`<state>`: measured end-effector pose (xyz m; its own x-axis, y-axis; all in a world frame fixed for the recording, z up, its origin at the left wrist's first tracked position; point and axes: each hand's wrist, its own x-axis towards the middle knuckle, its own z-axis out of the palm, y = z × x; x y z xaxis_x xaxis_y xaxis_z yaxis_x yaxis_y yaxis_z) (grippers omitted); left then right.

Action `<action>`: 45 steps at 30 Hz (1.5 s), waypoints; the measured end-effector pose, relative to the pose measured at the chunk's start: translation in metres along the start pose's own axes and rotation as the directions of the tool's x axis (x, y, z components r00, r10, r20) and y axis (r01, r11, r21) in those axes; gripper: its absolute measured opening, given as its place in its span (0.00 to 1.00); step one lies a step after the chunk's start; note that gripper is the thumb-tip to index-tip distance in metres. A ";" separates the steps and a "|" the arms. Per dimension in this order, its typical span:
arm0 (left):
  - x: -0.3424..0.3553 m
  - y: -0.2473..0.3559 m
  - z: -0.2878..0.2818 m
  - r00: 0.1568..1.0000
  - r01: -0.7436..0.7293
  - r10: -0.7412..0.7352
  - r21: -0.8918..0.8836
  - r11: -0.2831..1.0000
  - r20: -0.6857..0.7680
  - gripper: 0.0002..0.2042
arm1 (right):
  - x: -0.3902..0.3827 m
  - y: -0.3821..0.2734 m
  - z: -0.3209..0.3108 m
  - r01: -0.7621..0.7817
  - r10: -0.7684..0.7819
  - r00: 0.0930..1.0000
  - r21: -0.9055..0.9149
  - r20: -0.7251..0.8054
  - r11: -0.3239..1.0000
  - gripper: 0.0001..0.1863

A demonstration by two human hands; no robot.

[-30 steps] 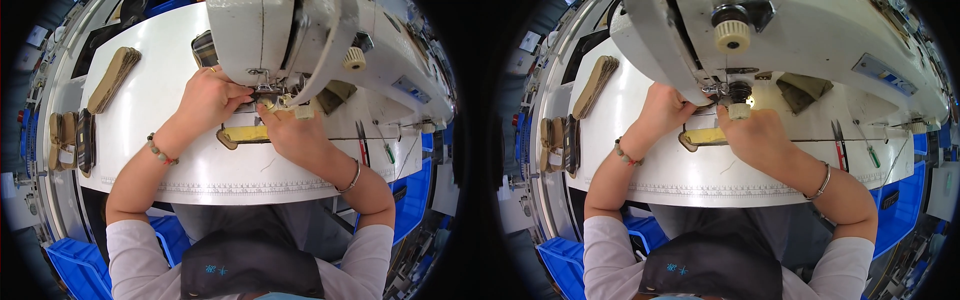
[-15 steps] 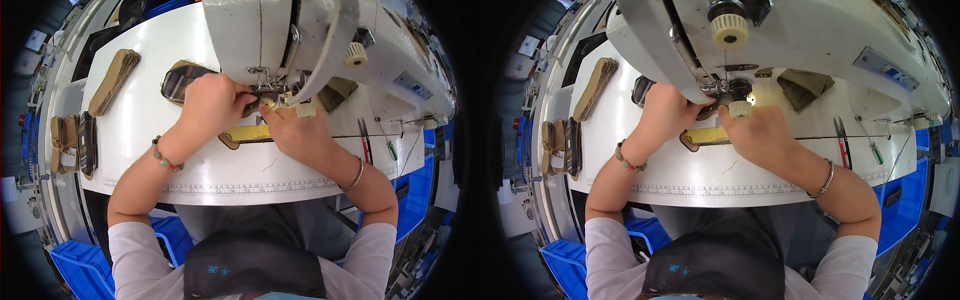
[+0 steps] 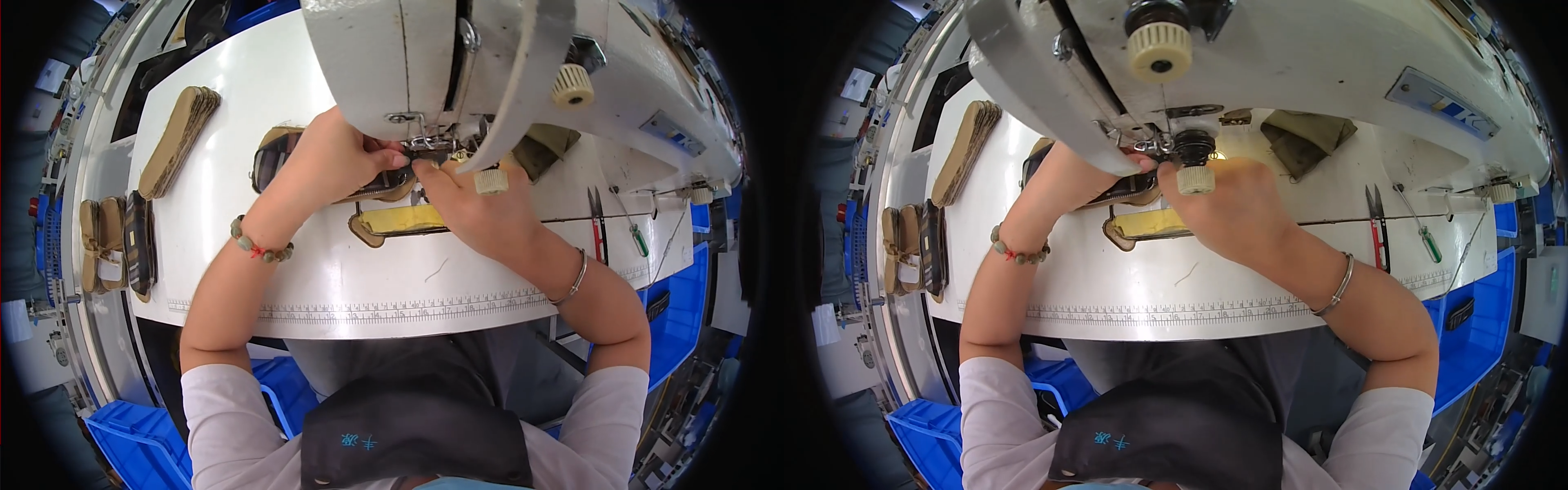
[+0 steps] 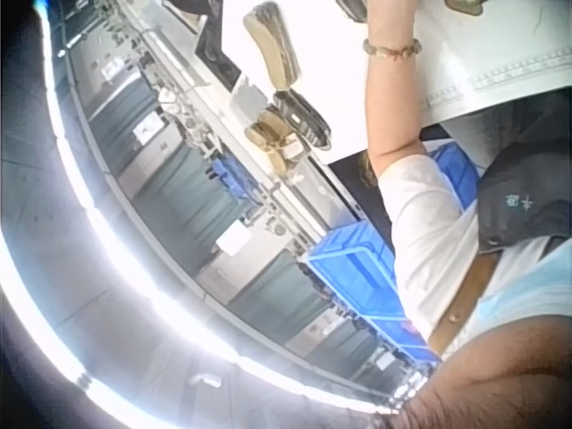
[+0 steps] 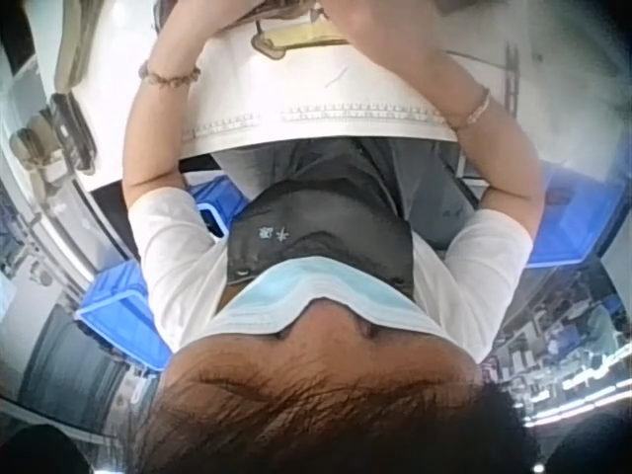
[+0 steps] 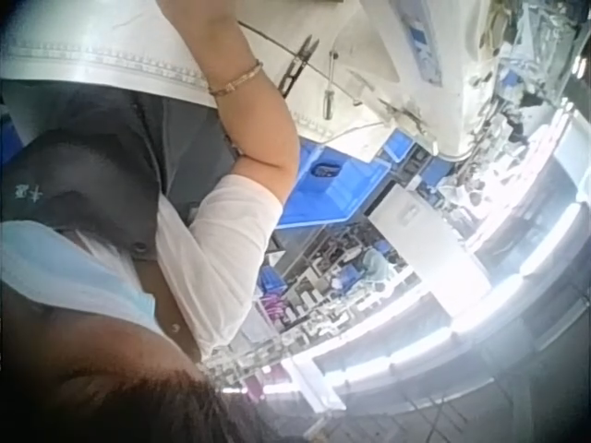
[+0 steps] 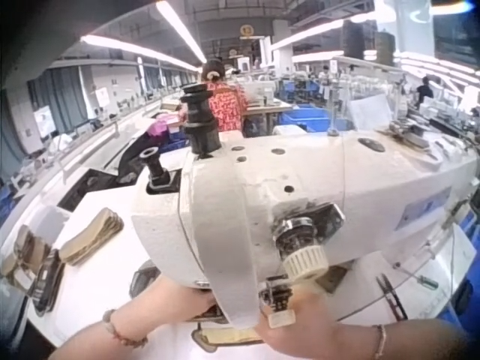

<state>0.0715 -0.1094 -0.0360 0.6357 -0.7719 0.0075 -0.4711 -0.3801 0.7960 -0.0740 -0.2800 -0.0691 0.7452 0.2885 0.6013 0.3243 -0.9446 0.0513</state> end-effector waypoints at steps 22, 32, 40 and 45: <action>-0.002 -0.014 0.002 0.983 -0.127 0.158 0.275 0.953 -0.092 0.09 | -0.004 -0.014 0.002 -0.015 0.014 0.989 0.007 0.147 1.000 0.23; 0.001 -0.017 0.011 0.976 -0.099 0.149 0.285 0.953 -0.159 0.11 | -0.005 -0.007 0.003 -0.040 0.039 0.978 0.004 0.203 0.999 0.23; 0.000 -0.012 0.012 0.983 -0.049 0.101 0.306 0.951 -0.156 0.13 | -0.005 -0.006 0.001 -0.036 0.044 0.966 -0.036 0.256 0.999 0.22; -0.003 -0.008 0.015 0.979 -0.027 0.088 0.309 0.951 -0.186 0.13 | 0.000 -0.005 -0.001 -0.039 0.038 0.981 -0.001 0.188 0.999 0.20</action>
<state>0.0645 -0.1115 -0.0514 0.6941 -0.6942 0.1904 -0.6542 -0.4980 0.5693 -0.0762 -0.2760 -0.0683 0.8533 0.2765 0.4422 0.2948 -0.9551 0.0285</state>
